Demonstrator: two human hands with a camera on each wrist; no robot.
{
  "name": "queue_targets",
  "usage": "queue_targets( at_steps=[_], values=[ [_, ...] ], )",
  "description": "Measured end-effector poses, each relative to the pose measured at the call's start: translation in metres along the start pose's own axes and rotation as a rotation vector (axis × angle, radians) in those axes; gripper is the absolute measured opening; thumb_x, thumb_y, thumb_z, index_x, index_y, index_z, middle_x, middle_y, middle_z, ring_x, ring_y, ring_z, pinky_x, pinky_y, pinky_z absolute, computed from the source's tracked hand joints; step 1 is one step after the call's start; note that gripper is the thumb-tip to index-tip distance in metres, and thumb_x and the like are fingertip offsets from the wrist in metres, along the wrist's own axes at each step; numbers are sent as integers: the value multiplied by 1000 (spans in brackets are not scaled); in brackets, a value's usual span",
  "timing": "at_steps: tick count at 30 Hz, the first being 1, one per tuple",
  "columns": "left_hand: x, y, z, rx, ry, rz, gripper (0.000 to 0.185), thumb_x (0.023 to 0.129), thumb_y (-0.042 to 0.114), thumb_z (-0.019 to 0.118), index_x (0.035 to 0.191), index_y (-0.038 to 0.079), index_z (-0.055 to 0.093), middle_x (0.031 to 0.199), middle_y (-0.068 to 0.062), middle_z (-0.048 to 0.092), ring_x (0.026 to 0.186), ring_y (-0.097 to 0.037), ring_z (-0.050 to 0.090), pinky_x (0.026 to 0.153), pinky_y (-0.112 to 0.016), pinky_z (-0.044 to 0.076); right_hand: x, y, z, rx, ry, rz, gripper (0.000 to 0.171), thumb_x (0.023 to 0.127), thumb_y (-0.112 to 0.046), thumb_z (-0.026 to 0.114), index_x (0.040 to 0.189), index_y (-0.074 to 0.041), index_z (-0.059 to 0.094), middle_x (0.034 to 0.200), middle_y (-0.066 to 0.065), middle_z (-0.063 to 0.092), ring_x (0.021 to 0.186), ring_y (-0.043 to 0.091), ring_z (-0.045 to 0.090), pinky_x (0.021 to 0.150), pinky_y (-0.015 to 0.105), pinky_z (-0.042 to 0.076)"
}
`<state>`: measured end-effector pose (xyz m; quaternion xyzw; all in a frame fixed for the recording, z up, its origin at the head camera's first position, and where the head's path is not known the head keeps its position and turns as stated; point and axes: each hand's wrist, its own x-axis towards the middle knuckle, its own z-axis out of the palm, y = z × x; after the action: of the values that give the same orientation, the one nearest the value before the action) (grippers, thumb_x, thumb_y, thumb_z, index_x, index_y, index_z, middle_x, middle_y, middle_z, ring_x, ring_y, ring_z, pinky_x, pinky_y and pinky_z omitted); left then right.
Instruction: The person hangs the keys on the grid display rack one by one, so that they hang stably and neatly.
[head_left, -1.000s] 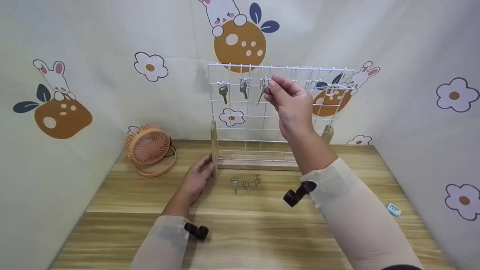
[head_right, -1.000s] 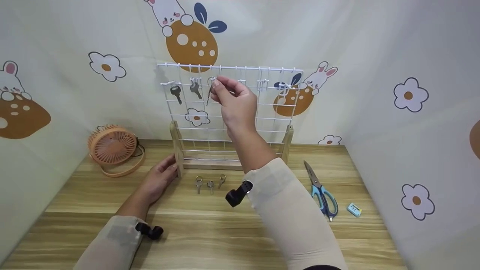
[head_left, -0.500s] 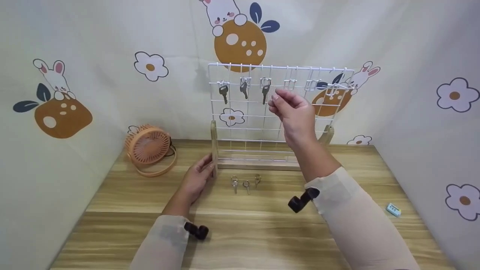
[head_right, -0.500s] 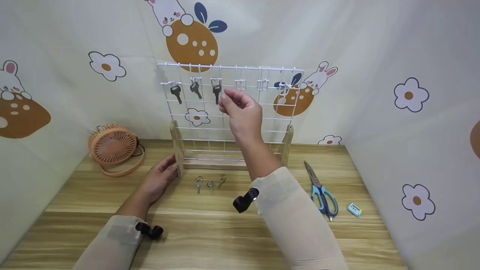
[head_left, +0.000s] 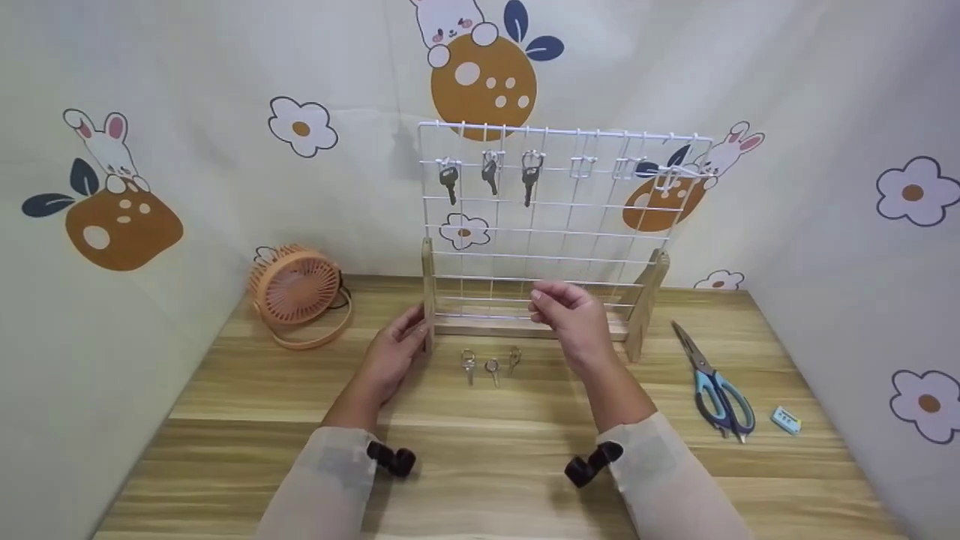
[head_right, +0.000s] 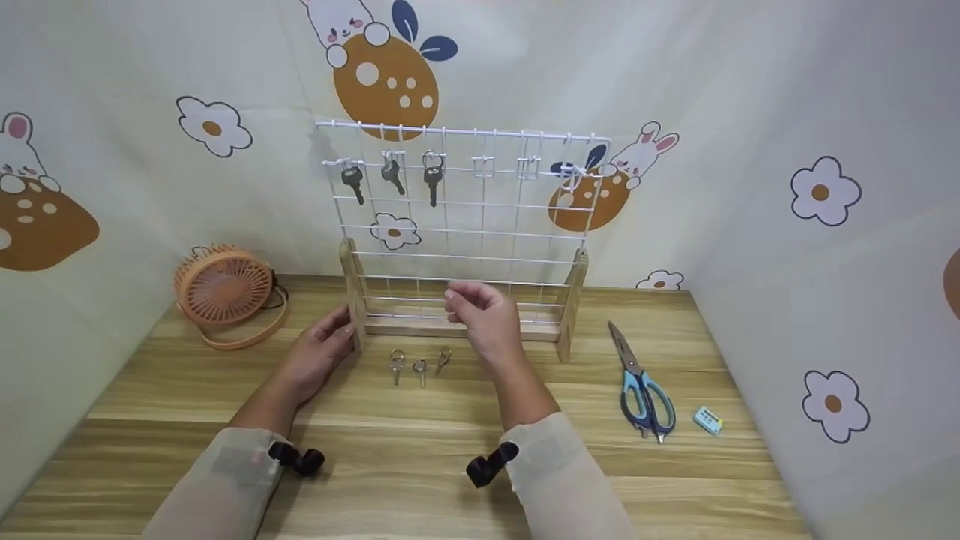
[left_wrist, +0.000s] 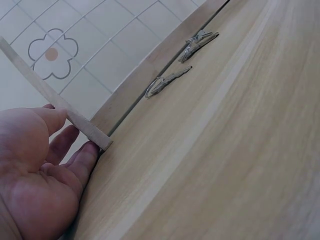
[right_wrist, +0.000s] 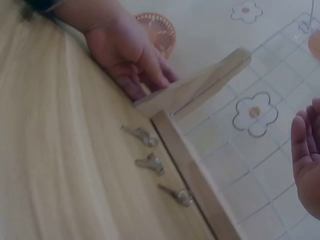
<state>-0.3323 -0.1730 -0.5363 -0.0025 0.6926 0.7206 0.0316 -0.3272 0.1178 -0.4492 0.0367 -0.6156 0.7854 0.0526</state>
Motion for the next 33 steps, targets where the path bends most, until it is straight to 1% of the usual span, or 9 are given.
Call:
queue_targets(
  at_steps=[2,6,11,16,20,23,25,29,33],
  values=[
    [0,1,0,10,6,0,51,112,14,57,162,13,48,167,-11,49,152,-28,49,125,-44,45,0,10,-4,-62,-13,16,11,96,1,75,107,3,78,85,0,77,78,12,73,74,26,66],
    [-1,2,1,23,8,-3,51,111,15,58,161,15,49,167,-9,49,151,-27,50,125,-43,45,-2,28,-10,-158,-28,69,21,94,-3,79,112,8,76,86,-2,77,81,12,74,76,28,66],
    [0,1,1,7,11,9,51,111,13,57,162,13,48,167,-11,49,153,-29,48,128,-43,42,-2,44,-10,-201,-45,99,27,93,-6,82,115,7,77,92,0,79,89,19,74,76,30,65],
    [0,0,-1,12,4,10,53,111,12,57,163,12,46,168,-12,47,156,-30,45,129,-42,40,-3,57,-12,-272,-74,114,28,93,-7,81,119,6,77,99,4,80,87,13,71,76,28,63],
    [0,1,-1,32,8,7,53,111,13,58,163,14,46,168,-9,47,155,-28,45,128,-40,41,-2,68,-16,-395,-103,104,24,93,-6,81,116,1,79,108,10,81,89,8,69,77,21,59],
    [0,1,-1,30,10,7,52,111,14,58,162,15,48,167,-8,48,155,-27,47,128,-40,42,0,74,-20,-510,-135,87,21,93,-6,81,114,-2,81,112,12,81,93,7,69,80,18,56],
    [0,0,-1,17,-2,15,52,111,13,57,162,13,47,168,-9,48,155,-28,46,128,-41,41,-1,77,-22,-571,-161,77,20,92,-6,81,112,-3,81,111,12,82,93,8,70,81,18,56],
    [0,0,0,-16,-14,20,51,112,12,56,162,10,47,168,-11,47,154,-28,46,128,-42,41,-2,78,-24,-640,-204,73,20,91,-2,80,111,-3,80,107,11,81,92,10,69,81,19,55],
    [0,0,0,-20,-5,22,52,111,11,57,162,9,45,168,-13,47,154,-29,46,128,-42,41,-3,78,-23,-708,-237,69,24,89,1,79,112,-5,80,103,8,79,92,12,66,81,21,55]
  ],
)
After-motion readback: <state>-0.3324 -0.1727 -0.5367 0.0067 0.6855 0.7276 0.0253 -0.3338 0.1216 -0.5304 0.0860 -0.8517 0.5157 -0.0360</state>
